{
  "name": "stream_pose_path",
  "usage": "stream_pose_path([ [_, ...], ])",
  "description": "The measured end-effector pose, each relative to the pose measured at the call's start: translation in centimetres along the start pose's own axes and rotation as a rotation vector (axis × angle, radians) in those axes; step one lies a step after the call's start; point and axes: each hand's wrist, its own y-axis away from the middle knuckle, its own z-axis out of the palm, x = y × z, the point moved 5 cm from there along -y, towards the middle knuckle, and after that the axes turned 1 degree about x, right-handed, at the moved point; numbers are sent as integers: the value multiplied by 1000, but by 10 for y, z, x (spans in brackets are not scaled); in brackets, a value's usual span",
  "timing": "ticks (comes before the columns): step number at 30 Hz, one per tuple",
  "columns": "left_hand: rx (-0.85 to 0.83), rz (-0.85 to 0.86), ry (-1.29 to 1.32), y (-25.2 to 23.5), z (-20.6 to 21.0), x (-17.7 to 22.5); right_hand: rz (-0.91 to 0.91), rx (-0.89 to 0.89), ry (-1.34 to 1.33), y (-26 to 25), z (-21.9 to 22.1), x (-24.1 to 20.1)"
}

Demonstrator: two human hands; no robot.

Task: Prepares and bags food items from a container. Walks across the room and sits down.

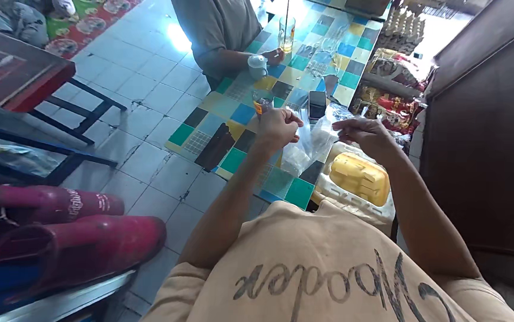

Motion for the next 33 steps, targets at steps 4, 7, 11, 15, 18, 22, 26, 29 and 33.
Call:
stream_pose_path([
  [4,-19,149,-184,-1,-4,1,-153,63,343,3,14,-5],
  [7,-6,284,-317,2,-4,2,-288,167,452,-1,16,-2],
  [11,62,515,-358,1,-6,7,-118,55,263,-9,20,-11],
  [15,-72,491,-241,-8,14,12,26,-24,-225,-15,40,-15],
  [18,-89,431,-185,-15,20,10,45,-124,-338,-18,48,-13],
  [22,-9,686,-145,-16,24,17,-108,-86,16,-30,45,-23],
  [26,-75,681,105,-31,10,30,-189,-170,149,-36,20,-61],
  [29,-466,712,335,-27,15,63,-397,-75,157,-30,-21,-117],
  [33,-592,955,320,-17,8,136,-498,146,245,-9,-93,-196],
])
